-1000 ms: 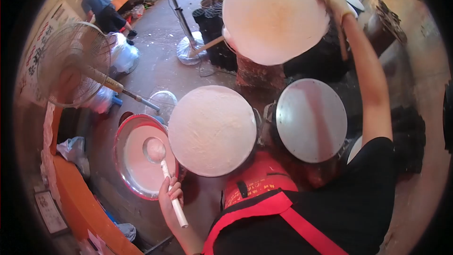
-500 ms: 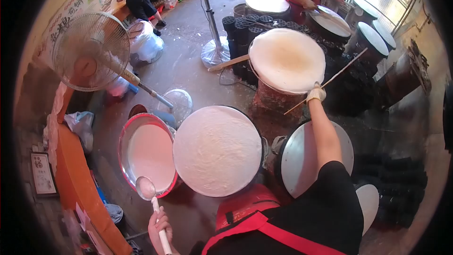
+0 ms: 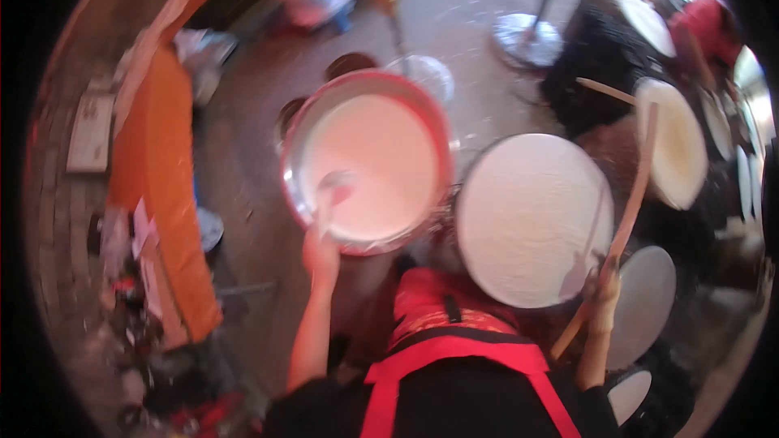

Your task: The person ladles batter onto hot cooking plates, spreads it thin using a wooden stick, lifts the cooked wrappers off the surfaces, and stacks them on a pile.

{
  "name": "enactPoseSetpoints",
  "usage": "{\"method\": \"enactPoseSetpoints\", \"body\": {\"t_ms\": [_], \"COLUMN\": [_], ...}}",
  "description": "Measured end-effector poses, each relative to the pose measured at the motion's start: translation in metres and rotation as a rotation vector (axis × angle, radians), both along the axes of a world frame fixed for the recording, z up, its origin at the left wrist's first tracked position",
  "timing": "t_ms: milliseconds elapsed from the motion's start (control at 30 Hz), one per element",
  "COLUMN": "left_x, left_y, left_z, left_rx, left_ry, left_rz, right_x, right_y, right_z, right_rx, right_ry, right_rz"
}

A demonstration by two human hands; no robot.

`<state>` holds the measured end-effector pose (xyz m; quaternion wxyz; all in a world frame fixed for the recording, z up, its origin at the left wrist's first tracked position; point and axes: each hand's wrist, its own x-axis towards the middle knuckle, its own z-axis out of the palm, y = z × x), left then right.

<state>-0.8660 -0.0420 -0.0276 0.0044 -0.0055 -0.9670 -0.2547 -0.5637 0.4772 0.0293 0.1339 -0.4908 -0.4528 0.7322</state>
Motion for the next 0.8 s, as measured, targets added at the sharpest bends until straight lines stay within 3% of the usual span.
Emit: {"method": "enactPoseSetpoints", "body": {"t_ms": [33, 67, 100, 133, 167, 200, 233, 267, 333, 400, 467, 533, 667, 733, 800], "left_x": [-0.039, -0.074, -0.111, -0.134, -0.156, -0.175, -0.194, -0.197, -0.193, -0.164, -0.162, -0.161, -0.135, -0.121, -0.105], "left_y": [-0.033, -0.046, -0.053, -0.06, -0.066, -0.064, -0.069, -0.075, -0.071, -0.044, -0.002, 0.024, 0.065, 0.068, 0.071], "left_z": [-0.035, -0.052, -0.055, -0.056, -0.054, -0.049, -0.05, -0.065, -0.119, -0.222, -0.213, -0.157, -0.088, -0.059, 0.021], "left_rx": [-0.064, -0.163, -0.3, -0.427, -0.415, -0.489, -0.563, -0.555, -0.26, -0.109, 1.278, 1.932, 2.103, 2.19, 2.17], "left_ry": [-0.129, -0.028, -0.031, -0.042, -0.059, -0.025, 0.017, 0.005, -0.055, 0.055, -1.058, -1.385, -1.268, -1.123, -1.002], "left_rz": [-0.124, -0.39, -0.639, -0.894, -0.886, -0.883, -0.88, -0.871, -0.251, -0.048, 0.451, 0.801, 0.861, 0.551, 0.451], "right_x": [-0.023, -0.054, -0.088, -0.124, -0.172, -0.175, -0.23, -0.262, -0.312, -0.34, -0.335, -0.313, -0.241, -0.212, -0.187], "right_y": [-0.051, -0.107, -0.155, -0.198, -0.244, -0.246, -0.28, -0.303, -0.337, -0.352, -0.357, -0.355, -0.34, -0.326, -0.312], "right_z": [-0.009, -0.012, 0.001, 0.027, 0.055, -0.015, 0.005, -0.022, -0.074, -0.135, -0.162, -0.153, -0.106, -0.085, -0.069], "right_rx": [-0.067, 0.036, 0.092, 0.354, 0.633, 0.694, 0.788, 0.981, 1.17, 1.128, 0.995, 0.97, 0.91, 0.905, 0.951], "right_ry": [-0.039, -0.213, -0.139, -0.069, -0.003, -0.06, 0.108, 0.083, -0.311, -0.443, -0.515, -0.436, -0.22, -0.167, -0.055], "right_rz": [0.064, 0.156, 0.344, 0.613, 0.789, 0.853, 0.924, 0.943, 1.193, 1.242, 1.297, 1.272, 1.179, 1.156, 1.135]}}
